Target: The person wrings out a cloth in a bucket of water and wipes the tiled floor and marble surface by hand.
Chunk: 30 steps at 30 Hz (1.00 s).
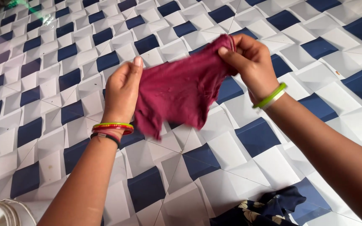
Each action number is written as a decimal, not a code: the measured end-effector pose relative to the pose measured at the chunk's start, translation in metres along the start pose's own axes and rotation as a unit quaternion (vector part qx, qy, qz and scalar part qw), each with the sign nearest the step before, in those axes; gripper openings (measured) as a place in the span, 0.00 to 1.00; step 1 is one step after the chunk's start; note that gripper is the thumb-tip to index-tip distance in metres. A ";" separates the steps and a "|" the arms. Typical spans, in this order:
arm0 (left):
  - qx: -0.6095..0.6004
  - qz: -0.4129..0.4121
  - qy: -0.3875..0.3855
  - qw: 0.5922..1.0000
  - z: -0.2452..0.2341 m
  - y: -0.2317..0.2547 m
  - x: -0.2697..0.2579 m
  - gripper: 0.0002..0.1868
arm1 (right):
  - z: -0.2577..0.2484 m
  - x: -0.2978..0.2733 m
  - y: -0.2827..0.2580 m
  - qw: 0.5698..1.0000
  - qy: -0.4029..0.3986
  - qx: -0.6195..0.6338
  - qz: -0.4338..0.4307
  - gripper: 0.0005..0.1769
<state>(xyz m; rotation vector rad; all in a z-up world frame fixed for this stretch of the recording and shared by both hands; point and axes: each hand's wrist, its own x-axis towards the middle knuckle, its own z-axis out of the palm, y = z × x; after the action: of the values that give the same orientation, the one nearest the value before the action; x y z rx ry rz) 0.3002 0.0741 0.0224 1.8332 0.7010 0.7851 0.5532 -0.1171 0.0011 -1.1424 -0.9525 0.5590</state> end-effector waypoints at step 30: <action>0.462 -0.042 -0.241 0.853 0.163 -0.119 -0.008 0.34 | -0.207 -0.131 0.199 0.647 0.149 -0.701 0.259 0.39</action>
<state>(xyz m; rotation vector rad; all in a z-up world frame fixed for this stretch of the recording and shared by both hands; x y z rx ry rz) 0.4074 0.0194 -0.1402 2.6861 0.8851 -0.1723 0.6813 -0.2554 -0.2521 -2.8850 -0.6405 -0.0957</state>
